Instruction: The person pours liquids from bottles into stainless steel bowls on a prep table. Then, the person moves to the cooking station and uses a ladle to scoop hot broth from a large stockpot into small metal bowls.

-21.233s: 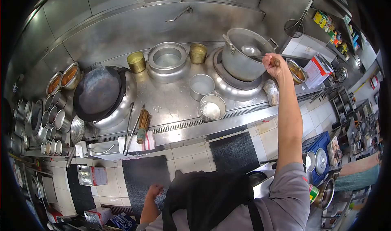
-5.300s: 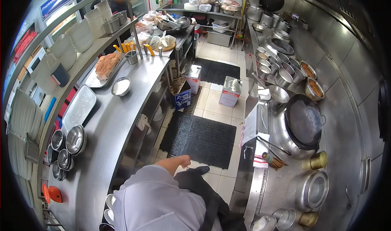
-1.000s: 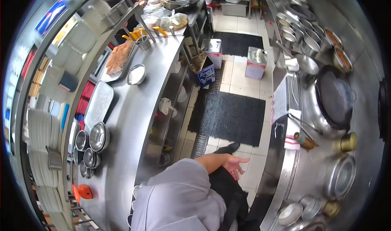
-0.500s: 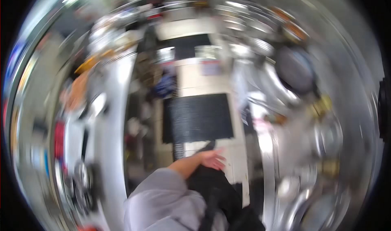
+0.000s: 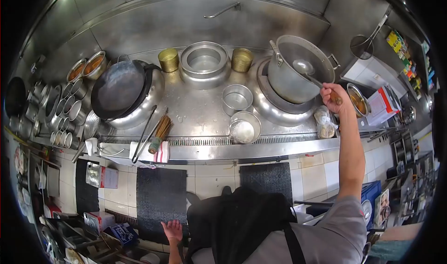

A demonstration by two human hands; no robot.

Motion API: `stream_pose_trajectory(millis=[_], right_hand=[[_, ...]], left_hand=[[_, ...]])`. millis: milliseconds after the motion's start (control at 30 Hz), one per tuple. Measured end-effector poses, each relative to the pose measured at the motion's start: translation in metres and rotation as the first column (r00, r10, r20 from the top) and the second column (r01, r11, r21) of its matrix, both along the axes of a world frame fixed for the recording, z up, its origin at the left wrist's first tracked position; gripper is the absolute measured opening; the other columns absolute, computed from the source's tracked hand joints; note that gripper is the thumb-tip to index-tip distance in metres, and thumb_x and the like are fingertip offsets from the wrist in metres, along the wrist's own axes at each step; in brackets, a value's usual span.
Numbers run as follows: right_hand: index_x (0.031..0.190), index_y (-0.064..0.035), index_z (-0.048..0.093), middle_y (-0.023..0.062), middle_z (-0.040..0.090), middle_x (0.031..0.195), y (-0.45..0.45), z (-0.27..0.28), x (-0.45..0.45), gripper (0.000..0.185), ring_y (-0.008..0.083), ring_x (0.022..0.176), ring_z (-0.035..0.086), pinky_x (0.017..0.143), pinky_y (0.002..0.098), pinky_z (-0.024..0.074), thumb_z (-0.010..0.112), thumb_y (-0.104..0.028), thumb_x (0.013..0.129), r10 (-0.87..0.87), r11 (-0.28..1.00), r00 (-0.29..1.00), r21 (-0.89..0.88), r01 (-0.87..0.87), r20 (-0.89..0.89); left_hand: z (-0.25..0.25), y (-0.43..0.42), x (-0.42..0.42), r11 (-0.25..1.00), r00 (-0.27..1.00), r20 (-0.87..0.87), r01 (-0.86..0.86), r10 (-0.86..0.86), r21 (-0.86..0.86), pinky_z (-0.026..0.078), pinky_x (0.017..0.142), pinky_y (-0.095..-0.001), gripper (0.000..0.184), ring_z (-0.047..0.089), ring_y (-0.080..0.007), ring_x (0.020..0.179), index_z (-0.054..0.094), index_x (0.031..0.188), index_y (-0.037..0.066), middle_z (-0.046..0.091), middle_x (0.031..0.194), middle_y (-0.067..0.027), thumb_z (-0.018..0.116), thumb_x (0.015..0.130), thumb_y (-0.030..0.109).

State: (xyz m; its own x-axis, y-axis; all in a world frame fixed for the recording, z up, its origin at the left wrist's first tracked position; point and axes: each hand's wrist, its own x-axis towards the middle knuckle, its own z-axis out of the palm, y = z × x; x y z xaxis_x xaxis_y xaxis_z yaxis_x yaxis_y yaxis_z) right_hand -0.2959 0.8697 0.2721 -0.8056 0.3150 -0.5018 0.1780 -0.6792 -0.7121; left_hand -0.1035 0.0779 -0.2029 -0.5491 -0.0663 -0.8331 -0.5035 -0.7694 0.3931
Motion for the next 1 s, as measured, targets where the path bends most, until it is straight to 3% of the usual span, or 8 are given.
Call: stream_pose_trajectory(millis=[100, 267, 467, 667, 800, 1000], right_hand=[[0.082, -0.0051, 0.041, -0.0001, 0.048, 0.069, -0.002, 0.012, -0.003, 0.016, 0.0054, 0.051, 0.051, 0.045, 0.0197, 0.0461, 0.049, -0.007, 0.096, -0.024, 0.98, 0.998, -0.197, 0.013, -0.056], [0.081, -0.0049, 0.04, 0.0003, 0.048, 0.069, -0.017, 0.035, 0.001, 0.017, 0.0062, 0.051, 0.052, 0.045, 0.0202, 0.0476, 0.049, -0.007, 0.095, -0.025, 0.976, 0.998, -0.216, 0.013, -0.056], [0.08, -0.004, 0.04, 0.0009, 0.048, 0.067, -0.029, 0.062, 0.006, 0.017, 0.0071, 0.05, 0.052, 0.045, 0.0209, 0.0496, 0.049, -0.007, 0.095, -0.043, 0.966, 0.995, -0.26, 0.018, -0.091], [0.079, -0.0033, 0.039, 0.0018, 0.047, 0.066, -0.052, 0.088, 0.003, 0.018, 0.0087, 0.05, 0.052, 0.044, 0.0211, 0.0498, 0.045, -0.008, 0.096, -0.11, 0.957, 0.991, -0.277, 0.084, -0.077], [0.081, -0.0018, 0.038, 0.0024, 0.046, 0.066, -0.065, 0.095, 0.004, 0.017, 0.0087, 0.05, 0.053, 0.044, 0.0218, 0.0507, 0.046, -0.007, 0.095, -0.105, 0.934, 0.992, -0.35, 0.074, -0.072], [0.085, 0.0011, 0.038, 0.0031, 0.047, 0.068, -0.089, 0.105, 0.015, 0.015, 0.0087, 0.049, 0.054, 0.044, 0.0219, 0.051, 0.047, -0.007, 0.094, -0.108, 0.948, 0.993, -0.306, 0.087, -0.055]], left_hand=[[0.0, 0.003, -0.017, 0.999, 0.997, -0.063, 0.052, -0.051, 0.009, 0.032, 0.111, -0.0447, 0.099, 0.036, -0.0349, 0.138, 0.016, 0.154, 0.008, 0.028, 0.155, -0.0165, 0.051, 0.087, 0.072], [0.005, 0.013, -0.05, 0.989, 0.977, -0.158, 0.147, -0.144, 0.007, 0.031, 0.112, -0.0473, 0.1, 0.034, -0.0373, 0.139, 0.015, 0.154, 0.007, 0.025, 0.156, -0.0199, 0.054, 0.086, 0.07], [0.001, -0.002, -0.077, 0.952, 0.948, -0.102, 0.305, -0.301, 0.021, 0.028, 0.114, -0.0497, 0.099, 0.03, -0.0411, 0.141, 0.014, 0.153, 0.005, 0.021, 0.157, -0.0227, 0.054, 0.088, 0.068], [0.002, -0.05, -0.085, 0.944, 0.936, -0.128, 0.325, -0.329, -0.054, 0.026, 0.115, -0.0509, 0.097, 0.029, -0.041, 0.142, 0.016, 0.153, 0.005, 0.022, 0.157, -0.0217, 0.053, 0.089, 0.067], [0.0, -0.082, -0.082, 0.937, 0.935, -0.076, 0.344, -0.348, -0.061, 0.034, 0.108, -0.0478, 0.094, 0.036, -0.0384, 0.138, 0.02, 0.152, 0.006, 0.028, 0.155, -0.0188, 0.052, 0.089, 0.068], [-0.017, -0.108, -0.074, 0.927, 0.929, -0.014, 0.367, -0.369, -0.073, 0.042, 0.097, -0.0459, 0.088, 0.046, -0.0361, 0.128, 0.029, 0.146, 0.006, 0.037, 0.149, -0.0174, 0.053, 0.089, 0.068]])
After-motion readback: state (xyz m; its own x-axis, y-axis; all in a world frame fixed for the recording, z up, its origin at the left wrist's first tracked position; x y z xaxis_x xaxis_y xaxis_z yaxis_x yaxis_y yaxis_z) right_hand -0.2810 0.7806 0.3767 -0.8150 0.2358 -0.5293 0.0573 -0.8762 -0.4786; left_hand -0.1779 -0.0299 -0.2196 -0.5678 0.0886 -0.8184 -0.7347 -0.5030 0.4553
